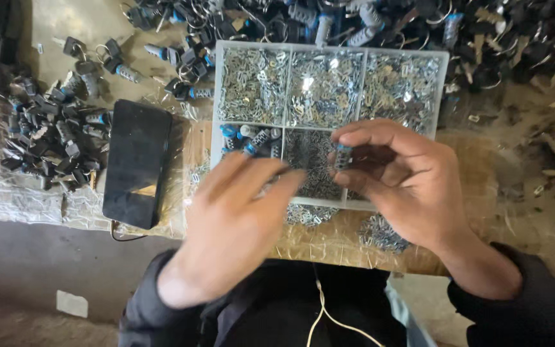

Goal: The person sits at a workbench covered with lock parts and picks small metal pins from a compartment box, inserting them one at a time into a lock cylinder held in the other hand. They repeatedly reach into the box, press each pin into the cylinder, and continue loading the cylinder with pins.

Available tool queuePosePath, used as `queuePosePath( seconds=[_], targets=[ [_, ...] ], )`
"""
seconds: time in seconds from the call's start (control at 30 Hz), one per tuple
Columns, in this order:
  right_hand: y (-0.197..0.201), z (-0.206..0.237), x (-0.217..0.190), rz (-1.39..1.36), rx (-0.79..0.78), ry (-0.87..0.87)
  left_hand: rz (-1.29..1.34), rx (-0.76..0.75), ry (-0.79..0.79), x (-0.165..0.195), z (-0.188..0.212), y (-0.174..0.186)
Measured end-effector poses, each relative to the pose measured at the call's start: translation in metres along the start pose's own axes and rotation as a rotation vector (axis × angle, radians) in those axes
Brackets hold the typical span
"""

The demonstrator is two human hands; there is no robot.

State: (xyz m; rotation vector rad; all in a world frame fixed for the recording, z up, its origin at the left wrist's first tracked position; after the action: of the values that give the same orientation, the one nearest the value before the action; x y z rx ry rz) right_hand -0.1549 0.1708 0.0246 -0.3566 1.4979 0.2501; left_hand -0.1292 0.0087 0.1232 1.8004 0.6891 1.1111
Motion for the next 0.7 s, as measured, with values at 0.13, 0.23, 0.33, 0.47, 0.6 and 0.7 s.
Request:
queuePosePath(
  seconds=[0.13, 0.23, 0.33, 0.47, 0.6, 0.7],
  targets=[
    [0.004, 0.000, -0.002, -0.053, 0.016, 0.027, -0.112, -0.143, 0.002, -0.006, -0.010, -0.051],
    [0.007, -0.001, -0.001, -0.017, 0.040, 0.010, 0.014, -0.030, 0.006, -0.018, 0.001, -0.059],
    [0.007, -0.002, -0.003, 0.037, 0.054, 0.013, 0.204, 0.074, 0.045, -0.025, 0.007, -0.057],
    [0.007, -0.001, -0.007, 0.114, 0.060, 0.023, 0.340, 0.143, 0.115, -0.026, 0.003, -0.048],
    [0.008, 0.000, -0.010, 0.216, 0.060, 0.061, 0.540, 0.154, 0.151, -0.026, 0.001, -0.043],
    [0.006, -0.002, -0.011, 0.178, 0.035, 0.080, 0.594, 0.202, 0.143, -0.027, 0.002, -0.039]
  ],
)
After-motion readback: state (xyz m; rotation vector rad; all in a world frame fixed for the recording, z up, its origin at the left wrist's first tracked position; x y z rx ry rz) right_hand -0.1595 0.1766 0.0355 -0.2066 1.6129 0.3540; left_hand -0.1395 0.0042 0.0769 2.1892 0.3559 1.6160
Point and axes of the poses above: each hand's wrist, its own z-axis away from the middle knuckle, its own y-axis out of the back of the hand, x = y × z, the point moved 8 cm from there along -z, towards the middle knuckle
